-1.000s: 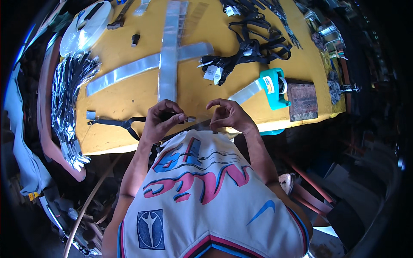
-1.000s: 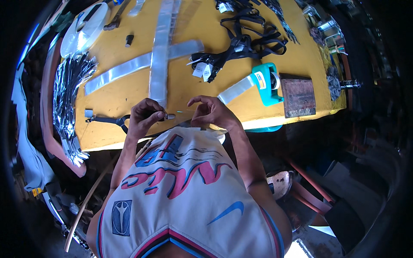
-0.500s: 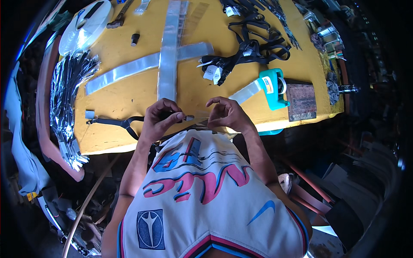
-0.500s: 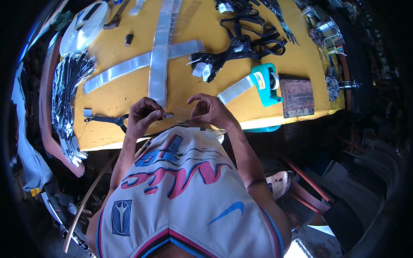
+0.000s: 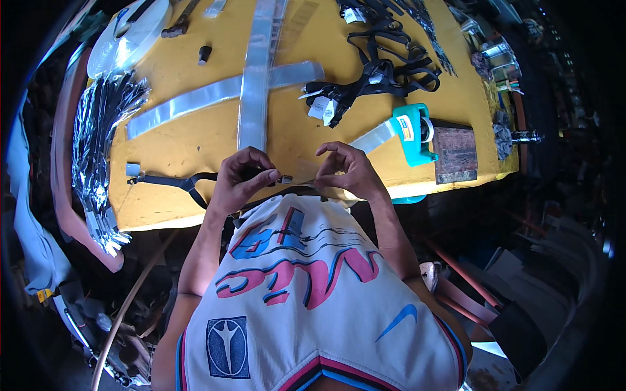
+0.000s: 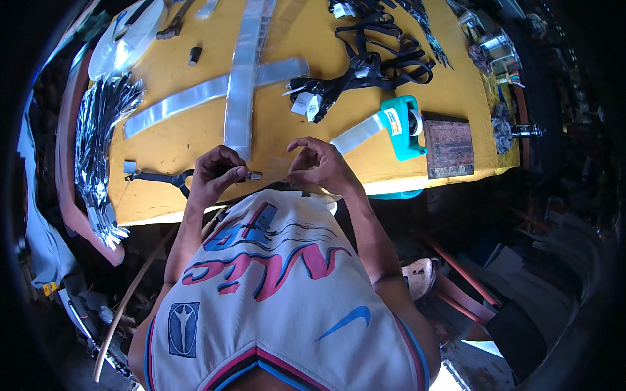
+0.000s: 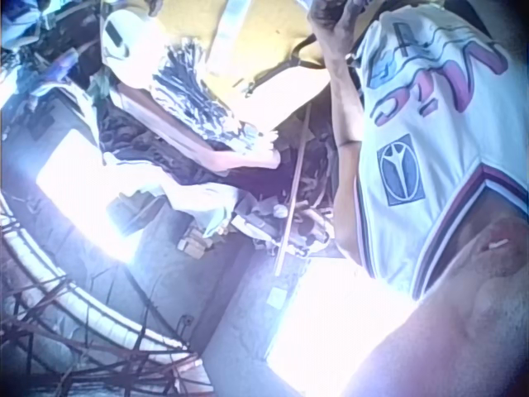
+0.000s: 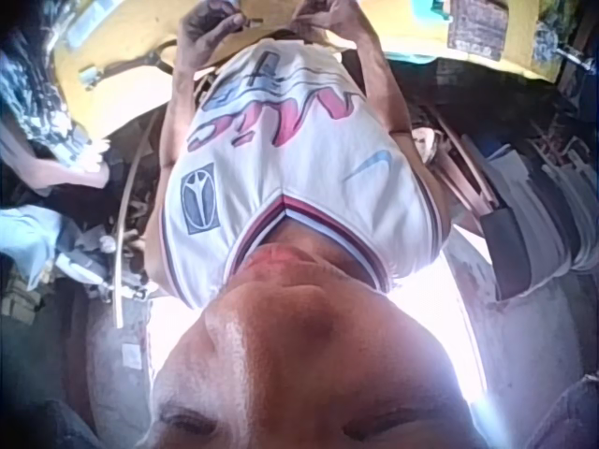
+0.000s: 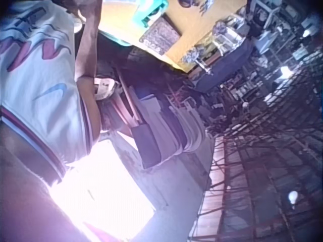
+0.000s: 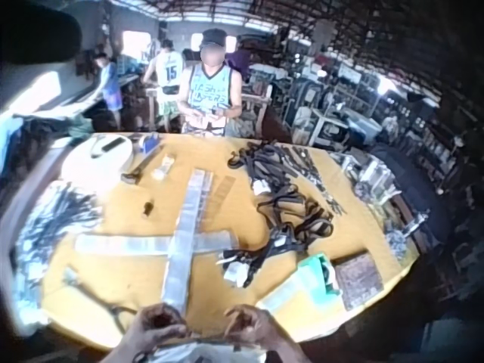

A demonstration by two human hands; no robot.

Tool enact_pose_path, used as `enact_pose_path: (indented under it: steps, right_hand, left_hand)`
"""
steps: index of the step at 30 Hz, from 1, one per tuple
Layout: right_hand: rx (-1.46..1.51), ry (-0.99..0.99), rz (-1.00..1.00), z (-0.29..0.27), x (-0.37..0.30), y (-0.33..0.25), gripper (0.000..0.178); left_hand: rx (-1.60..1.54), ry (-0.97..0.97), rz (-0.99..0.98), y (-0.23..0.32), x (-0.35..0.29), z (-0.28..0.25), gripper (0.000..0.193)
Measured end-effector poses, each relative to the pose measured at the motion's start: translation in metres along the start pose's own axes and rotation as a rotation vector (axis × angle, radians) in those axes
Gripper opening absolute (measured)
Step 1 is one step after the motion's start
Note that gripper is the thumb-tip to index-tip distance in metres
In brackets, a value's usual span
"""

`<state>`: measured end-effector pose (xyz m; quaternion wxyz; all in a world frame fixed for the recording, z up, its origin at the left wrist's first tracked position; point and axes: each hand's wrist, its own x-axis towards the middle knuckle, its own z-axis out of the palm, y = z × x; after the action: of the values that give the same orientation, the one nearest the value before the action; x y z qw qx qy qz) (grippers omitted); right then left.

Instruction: Assembling and applying adhesive components to black leather straps on a workshop table.

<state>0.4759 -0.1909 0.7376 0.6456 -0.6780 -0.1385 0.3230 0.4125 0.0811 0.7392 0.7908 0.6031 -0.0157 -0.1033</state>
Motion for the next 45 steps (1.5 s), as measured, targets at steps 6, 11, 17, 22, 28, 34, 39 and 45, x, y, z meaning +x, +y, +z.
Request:
enact_pose_path:
  steps: [6, 11, 17, 22, 28, 34, 39, 45]
  right_hand:
    - [-0.019, 0.014, 0.026, 0.002, -0.001, -0.005, 0.05]
    - [-0.002, -0.05, 0.033, 0.002, 0.0, -0.006, 0.05]
    - [0.018, -0.118, 0.059, 0.003, 0.001, -0.009, 0.051]
    - [0.014, -0.14, 0.096, 0.005, 0.006, -0.009, 0.051]
    - [0.092, -0.18, 0.074, 0.013, 0.014, -0.006, 0.049]
    - [0.132, -0.182, 0.078, 0.016, 0.012, -0.011, 0.048]
    - [0.216, -0.195, 0.118, 0.024, 0.015, -0.011, 0.049]
    - [0.18, -0.177, 0.099, 0.023, 0.014, -0.01, 0.054]
  left_hand:
    - [0.029, -0.051, 0.004, -0.002, 0.0, 0.0, 0.017]
    - [0.03, -0.052, -0.051, -0.001, 0.0, 0.003, 0.016]
    - [0.044, -0.041, -0.069, 0.001, 0.001, 0.006, 0.017]
    - [0.088, -0.08, -0.026, -0.001, 0.002, 0.005, 0.015]
    - [0.06, -0.102, -0.044, -0.006, 0.001, 0.004, 0.016]
    - [0.09, -0.103, -0.015, -0.006, 0.0, 0.003, 0.017]
    - [0.205, -0.124, 0.001, -0.006, 0.001, 0.008, 0.016]
    - [0.252, -0.089, 0.061, -0.013, 0.005, 0.011, 0.008]
